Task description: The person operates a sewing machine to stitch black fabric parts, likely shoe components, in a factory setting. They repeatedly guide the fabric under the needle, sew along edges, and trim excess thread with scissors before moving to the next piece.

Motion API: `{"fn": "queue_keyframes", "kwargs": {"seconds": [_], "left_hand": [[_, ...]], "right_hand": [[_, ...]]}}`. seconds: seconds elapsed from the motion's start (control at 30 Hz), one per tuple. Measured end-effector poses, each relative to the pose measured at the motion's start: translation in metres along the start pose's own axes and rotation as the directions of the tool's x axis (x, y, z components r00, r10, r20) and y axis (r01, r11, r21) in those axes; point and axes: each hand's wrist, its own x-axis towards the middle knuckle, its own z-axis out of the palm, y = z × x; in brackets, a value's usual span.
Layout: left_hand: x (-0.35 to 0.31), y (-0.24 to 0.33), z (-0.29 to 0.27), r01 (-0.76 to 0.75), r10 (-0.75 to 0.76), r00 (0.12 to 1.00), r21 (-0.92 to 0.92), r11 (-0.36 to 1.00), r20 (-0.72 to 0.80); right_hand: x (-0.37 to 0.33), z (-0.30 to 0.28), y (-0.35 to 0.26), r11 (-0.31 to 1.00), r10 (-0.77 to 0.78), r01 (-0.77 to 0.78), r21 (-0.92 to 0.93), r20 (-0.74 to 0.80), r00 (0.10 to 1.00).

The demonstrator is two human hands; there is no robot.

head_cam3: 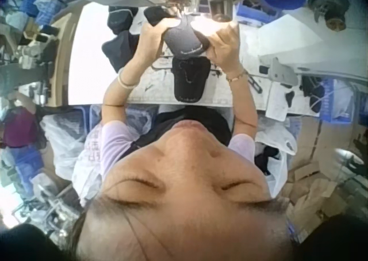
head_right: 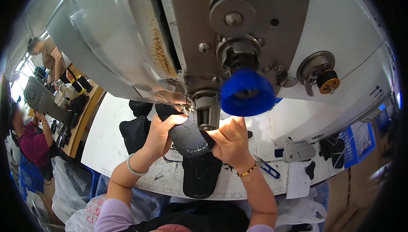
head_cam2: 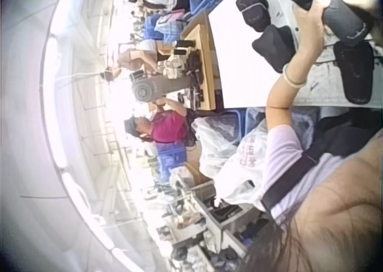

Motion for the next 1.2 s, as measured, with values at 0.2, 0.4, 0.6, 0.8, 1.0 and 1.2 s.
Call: {"fn": "queue_keyframes", "kwargs": {"seconds": [0.2, 0.4, 0.6, 0.8, 1.0, 1.2], "left_hand": [[0.006, 0.004, -0.008, 0.131, -0.129, 0.991, -0.148, 0.980, 0.025], [0.008, 0.004, -0.005, 0.140, -0.138, 0.990, -0.112, 0.984, 0.024], [-0.001, 0.008, 0.004, 0.063, -0.057, 0.991, 0.040, 0.997, -0.122], [0.004, 0.003, -0.015, -0.044, 0.042, 0.999, -0.060, 0.997, -0.031], [0.002, 0.026, -0.044, -0.108, 0.104, 0.959, -0.002, 0.994, -0.262], [-0.052, 0.047, -0.152, 0.047, 0.068, 0.891, 0.241, 0.969, -0.448]], "right_hand": [[0.007, 0.005, -0.012, 0.997, -0.047, 0.043, -0.063, -0.056, 0.997], [0.006, 0.001, -0.012, 0.998, -0.063, 0.062, -0.026, -0.062, 0.996], [0.009, 0.001, -0.010, 0.997, -0.053, 0.060, 0.056, -0.128, 0.990], [0.008, 0.014, -0.006, 0.987, 0.000, 0.028, 0.155, -0.176, 0.984], [0.000, 0.016, 0.015, 0.979, 0.195, -0.157, 0.127, -0.397, 0.897], [0.011, 0.010, 0.011, 0.975, 0.220, -0.192, 0.109, -0.392, 0.893]]}}
